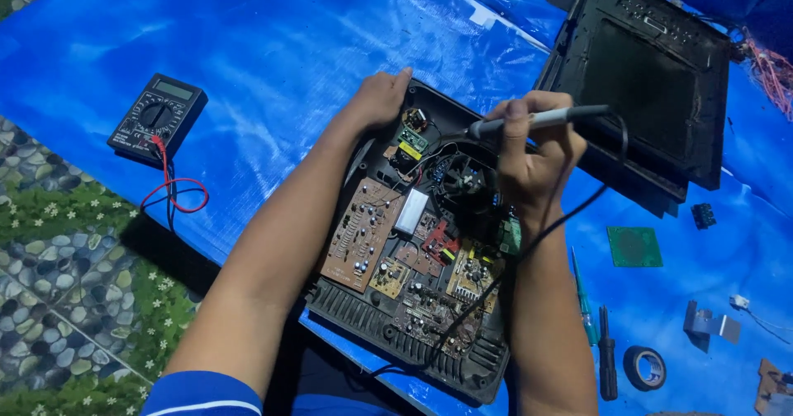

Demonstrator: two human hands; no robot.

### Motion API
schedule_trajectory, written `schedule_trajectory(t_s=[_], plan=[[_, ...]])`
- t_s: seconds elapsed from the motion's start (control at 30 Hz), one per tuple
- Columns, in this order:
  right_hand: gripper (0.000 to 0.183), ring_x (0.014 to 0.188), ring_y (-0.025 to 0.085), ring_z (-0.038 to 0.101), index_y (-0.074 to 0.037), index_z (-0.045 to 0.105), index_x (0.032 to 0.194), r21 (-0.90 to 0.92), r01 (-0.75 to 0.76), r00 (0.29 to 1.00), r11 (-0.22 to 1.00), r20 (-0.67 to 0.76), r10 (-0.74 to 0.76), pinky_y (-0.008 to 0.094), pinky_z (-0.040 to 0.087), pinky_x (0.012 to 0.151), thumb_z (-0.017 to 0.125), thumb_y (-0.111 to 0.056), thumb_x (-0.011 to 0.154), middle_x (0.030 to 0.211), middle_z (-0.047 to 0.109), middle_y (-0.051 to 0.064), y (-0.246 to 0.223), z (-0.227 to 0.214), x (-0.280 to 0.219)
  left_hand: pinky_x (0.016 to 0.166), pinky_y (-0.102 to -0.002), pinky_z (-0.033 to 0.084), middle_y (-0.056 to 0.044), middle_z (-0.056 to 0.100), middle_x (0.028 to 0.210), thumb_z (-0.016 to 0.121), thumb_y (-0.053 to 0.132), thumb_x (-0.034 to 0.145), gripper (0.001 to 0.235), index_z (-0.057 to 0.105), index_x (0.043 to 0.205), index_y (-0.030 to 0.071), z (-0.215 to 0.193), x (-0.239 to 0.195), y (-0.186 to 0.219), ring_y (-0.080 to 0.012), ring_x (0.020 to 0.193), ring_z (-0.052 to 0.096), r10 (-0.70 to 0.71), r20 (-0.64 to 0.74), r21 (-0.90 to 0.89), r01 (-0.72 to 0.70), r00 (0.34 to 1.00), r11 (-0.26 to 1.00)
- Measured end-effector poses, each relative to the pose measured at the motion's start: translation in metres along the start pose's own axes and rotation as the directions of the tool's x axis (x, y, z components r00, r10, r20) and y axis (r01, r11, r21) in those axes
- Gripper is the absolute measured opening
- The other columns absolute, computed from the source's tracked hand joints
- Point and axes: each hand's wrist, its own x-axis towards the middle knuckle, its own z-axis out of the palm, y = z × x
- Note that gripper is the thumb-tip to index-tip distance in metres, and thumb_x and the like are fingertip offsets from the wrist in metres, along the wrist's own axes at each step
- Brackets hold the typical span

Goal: The person uses a soldering iron to work on the circuit board of a disassembled electronic device. They apply the soldering iron to various components on the board while holding the device steady with their other hand.

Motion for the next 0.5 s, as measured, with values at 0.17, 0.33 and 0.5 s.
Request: schedule_trajectory(t_s=[0.17,0.33,0.5], plan=[[0.021,0.066,0.028,0.071,0.0,0.058,0.098,-0.002,0.021,1.0,1.0,-0.005,-0.021,0.033,0.051,0.065,0.053,-0.013,0.114,0.077,0.074,0.014,-0.019,-0.024,0.011,0.095,-0.064,0.049,-0.031,0.072,0.092,0.027,0.051,0.109,0.077,0.072,0.076,-0.002,0.0,0.001,-0.004,-0.0568,0.103,0.064,-0.006,-0.002,-0.037,0.006,1.0,0.999],[0.023,0.062,0.028,0.068,0.004,0.059,0.099,-0.005,0.037,0.999,0.999,0.024,-0.036,0.033,0.049,0.063,0.05,-0.01,0.115,0.076,0.073,0.018,-0.028,-0.025,0.012,0.097,-0.064,0.049,-0.031,0.072,0.095,0.026,0.05,0.11,0.076,0.073,0.08,-0.002,0.0,-0.002,-0.002,-0.0567,0.104,0.064,-0.016,-0.019,-0.051,0.015,1.0,0.999],[0.018,0.062,0.026,0.07,-0.001,0.06,0.094,0.073,-0.005,1.0,0.997,0.008,0.004,0.03,0.047,0.059,0.057,-0.01,0.11,0.071,0.072,0.013,-0.013,0.001,-0.003,0.096,-0.065,0.049,-0.031,0.072,0.1,0.026,0.054,0.108,0.078,0.074,0.088,-0.004,-0.004,-0.012,0.014,-0.0537,0.109,0.065,-0.045,-0.032,-0.005,0.045,0.998,0.999]])
